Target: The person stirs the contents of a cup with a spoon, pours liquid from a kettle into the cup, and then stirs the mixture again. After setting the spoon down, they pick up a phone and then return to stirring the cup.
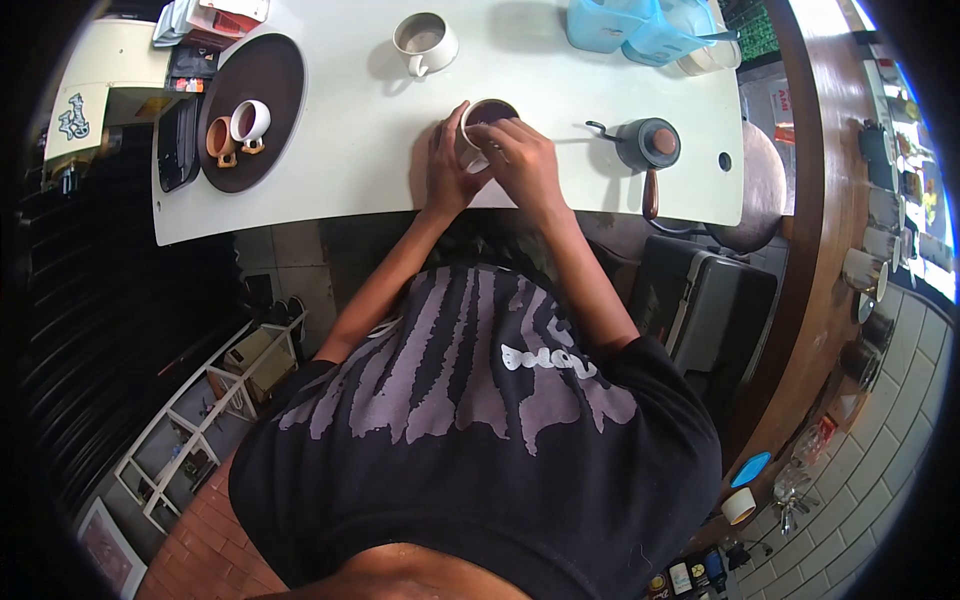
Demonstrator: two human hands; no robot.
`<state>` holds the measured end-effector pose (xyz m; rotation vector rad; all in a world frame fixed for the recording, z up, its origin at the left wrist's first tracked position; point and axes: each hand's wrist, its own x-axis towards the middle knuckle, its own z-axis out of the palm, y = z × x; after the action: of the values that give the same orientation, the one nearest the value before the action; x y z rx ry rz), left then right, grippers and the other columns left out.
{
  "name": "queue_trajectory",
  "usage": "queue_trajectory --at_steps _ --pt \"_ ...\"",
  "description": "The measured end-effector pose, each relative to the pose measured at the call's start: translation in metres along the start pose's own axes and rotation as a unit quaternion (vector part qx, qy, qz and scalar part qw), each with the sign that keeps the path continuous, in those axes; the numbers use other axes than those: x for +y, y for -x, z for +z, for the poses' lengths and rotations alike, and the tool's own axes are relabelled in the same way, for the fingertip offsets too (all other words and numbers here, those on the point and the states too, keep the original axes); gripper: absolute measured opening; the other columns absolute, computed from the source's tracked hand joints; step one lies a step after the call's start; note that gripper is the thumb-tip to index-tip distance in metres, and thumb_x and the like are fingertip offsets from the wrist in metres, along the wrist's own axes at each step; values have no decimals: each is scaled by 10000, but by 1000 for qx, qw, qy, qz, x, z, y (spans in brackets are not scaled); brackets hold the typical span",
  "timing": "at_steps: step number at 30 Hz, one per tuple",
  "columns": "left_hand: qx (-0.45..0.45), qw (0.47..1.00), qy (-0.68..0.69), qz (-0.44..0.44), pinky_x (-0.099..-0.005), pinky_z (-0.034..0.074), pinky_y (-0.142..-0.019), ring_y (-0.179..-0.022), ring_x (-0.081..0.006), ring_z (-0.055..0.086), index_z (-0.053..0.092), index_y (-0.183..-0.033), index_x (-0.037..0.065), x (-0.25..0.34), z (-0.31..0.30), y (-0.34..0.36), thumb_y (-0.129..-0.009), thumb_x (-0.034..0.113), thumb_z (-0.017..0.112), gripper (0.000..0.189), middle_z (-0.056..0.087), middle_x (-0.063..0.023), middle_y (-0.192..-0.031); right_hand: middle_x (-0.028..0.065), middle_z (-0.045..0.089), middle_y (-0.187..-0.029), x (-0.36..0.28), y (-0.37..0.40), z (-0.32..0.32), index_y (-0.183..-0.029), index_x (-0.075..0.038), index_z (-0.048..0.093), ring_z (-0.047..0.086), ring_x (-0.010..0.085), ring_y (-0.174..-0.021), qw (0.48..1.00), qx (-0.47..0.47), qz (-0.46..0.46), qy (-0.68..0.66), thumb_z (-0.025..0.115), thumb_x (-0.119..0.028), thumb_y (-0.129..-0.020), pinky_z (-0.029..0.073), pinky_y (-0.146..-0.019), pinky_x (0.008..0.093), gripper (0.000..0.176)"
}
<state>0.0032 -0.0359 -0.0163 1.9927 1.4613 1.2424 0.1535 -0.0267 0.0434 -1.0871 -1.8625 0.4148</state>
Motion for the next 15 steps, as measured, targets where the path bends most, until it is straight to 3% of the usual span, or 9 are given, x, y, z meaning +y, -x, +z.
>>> queue_trajectory --at_steps 4,6,11,15 --pt "-15 1000 21 -17 -520 389 -1117 -1241 -387 568 428 -1511 51 4 -3 -2 -726 357 902 967 598 -177 -1353 86 734 -925 10 -9 9 -1030 -59 763 691 269 -837 999 14 9 32 726 -1 -844 563 -729 372 198" --pt "-11 1000 12 -10 -499 456 -1050 -1235 -396 562 417 -1518 70 6 -3 -2 -700 286 936 993 594 -180 -1328 83 729 -912 11 -9 0 -1024 -58 761 684 266 -826 998 18 11 62 726 -7 -849 558 -726 372 185" --pt "-2 1000 10 -15 -502 433 -1072 -1230 -384 569 430 -1508 53 6 -1 -3 -729 347 915 963 595 -182 -1337 63 692 -862 8 1 -20 -998 -86 746 659 252 -804 995 15 30 96 715 -55 -884 540 -699 381 123" --pt "-16 1000 15 -23 -515 400 -1104 -1230 -383 567 434 -1503 46 6 -4 -2 -737 360 902 951 595 -178 -1341 80 708 -869 -3 8 -12 -1008 -69 757 689 275 -809 996 8 88 2 722 -67 -886 549 -710 383 127"
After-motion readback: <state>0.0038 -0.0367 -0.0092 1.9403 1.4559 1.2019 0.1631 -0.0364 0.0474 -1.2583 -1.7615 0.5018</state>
